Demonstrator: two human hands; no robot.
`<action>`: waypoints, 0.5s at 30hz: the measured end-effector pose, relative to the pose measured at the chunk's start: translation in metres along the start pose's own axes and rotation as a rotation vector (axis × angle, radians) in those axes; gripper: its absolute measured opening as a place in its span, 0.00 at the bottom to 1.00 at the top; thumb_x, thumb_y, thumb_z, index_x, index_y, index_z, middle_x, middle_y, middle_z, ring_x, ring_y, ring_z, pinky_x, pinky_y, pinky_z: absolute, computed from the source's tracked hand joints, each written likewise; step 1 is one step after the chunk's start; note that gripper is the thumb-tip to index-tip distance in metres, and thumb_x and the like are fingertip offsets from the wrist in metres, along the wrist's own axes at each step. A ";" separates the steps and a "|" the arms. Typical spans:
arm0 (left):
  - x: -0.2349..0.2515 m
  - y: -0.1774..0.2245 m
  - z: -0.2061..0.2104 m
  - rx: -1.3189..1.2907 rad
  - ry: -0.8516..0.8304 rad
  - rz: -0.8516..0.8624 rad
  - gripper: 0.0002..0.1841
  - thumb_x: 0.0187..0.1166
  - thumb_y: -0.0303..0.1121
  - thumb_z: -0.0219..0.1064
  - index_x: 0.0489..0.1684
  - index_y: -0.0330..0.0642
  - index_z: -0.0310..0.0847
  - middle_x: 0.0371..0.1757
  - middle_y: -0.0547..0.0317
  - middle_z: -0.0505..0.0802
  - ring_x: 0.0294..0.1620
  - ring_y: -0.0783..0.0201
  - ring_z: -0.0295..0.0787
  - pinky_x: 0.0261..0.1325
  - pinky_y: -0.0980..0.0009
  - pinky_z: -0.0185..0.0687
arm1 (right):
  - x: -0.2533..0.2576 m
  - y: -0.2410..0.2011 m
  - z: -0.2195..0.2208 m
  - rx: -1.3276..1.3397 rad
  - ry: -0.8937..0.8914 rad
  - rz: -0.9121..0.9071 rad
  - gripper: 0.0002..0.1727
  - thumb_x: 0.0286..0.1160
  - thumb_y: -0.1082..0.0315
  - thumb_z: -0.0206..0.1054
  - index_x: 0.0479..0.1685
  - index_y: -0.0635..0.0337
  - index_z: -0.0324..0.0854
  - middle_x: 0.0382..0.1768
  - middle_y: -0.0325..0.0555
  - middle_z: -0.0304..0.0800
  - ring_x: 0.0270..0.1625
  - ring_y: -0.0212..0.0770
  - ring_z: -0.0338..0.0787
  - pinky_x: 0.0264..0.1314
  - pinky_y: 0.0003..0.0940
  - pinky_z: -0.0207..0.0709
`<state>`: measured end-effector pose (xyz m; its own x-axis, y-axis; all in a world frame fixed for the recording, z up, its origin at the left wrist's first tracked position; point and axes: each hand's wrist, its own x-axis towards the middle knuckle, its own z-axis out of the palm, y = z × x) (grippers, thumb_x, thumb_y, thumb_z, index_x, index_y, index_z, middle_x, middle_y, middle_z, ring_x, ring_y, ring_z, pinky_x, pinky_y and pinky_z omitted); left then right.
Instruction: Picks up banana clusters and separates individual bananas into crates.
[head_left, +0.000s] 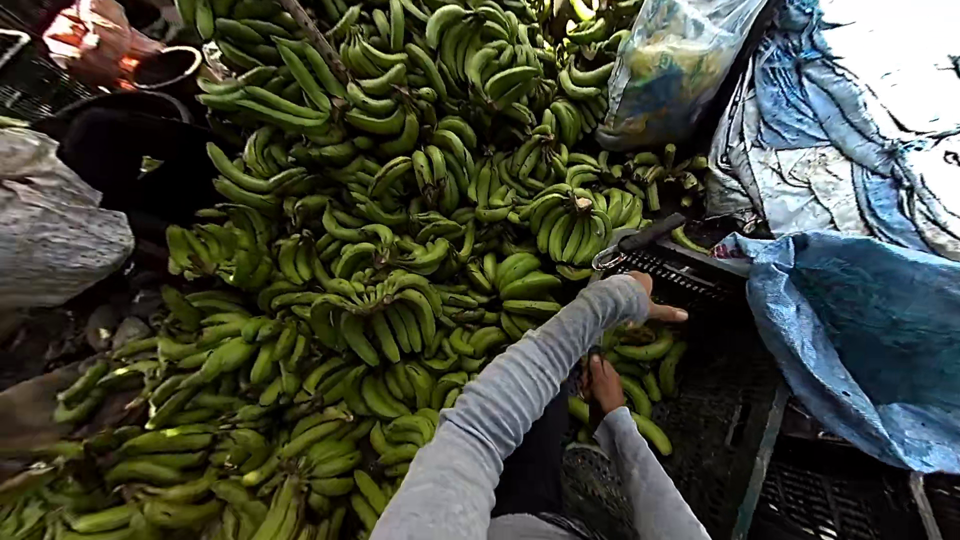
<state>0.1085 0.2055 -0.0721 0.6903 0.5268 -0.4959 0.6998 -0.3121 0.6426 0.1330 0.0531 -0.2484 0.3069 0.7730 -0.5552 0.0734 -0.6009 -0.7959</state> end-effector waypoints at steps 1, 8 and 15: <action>-0.024 -0.009 -0.022 -0.075 0.088 0.091 0.36 0.85 0.50 0.65 0.81 0.26 0.68 0.79 0.32 0.78 0.82 0.42 0.73 0.85 0.47 0.63 | -0.008 0.004 -0.011 0.044 0.031 0.007 0.26 0.99 0.57 0.35 0.61 0.74 0.70 0.22 0.40 0.73 0.17 0.31 0.72 0.21 0.29 0.72; -0.192 -0.272 -0.033 -0.050 0.414 -0.441 0.23 0.89 0.36 0.61 0.75 0.27 0.74 0.71 0.27 0.82 0.76 0.33 0.77 0.81 0.39 0.65 | -0.042 0.049 -0.105 0.142 0.324 0.163 0.26 0.98 0.52 0.31 0.50 0.59 0.71 0.14 0.26 0.69 0.11 0.22 0.69 0.16 0.20 0.70; -0.231 -0.327 0.208 -0.377 -0.113 -1.255 0.31 0.86 0.49 0.60 0.75 0.27 0.74 0.78 0.30 0.79 0.81 0.37 0.74 0.78 0.39 0.70 | -0.046 0.039 -0.096 0.115 0.321 0.238 0.25 0.98 0.50 0.32 0.50 0.55 0.71 0.13 0.26 0.70 0.09 0.23 0.70 0.12 0.18 0.68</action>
<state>-0.2411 0.0215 -0.2892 -0.3631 0.2206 -0.9053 0.7913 0.5859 -0.1747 0.2131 -0.0256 -0.2305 0.5841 0.5013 -0.6384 -0.1362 -0.7148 -0.6859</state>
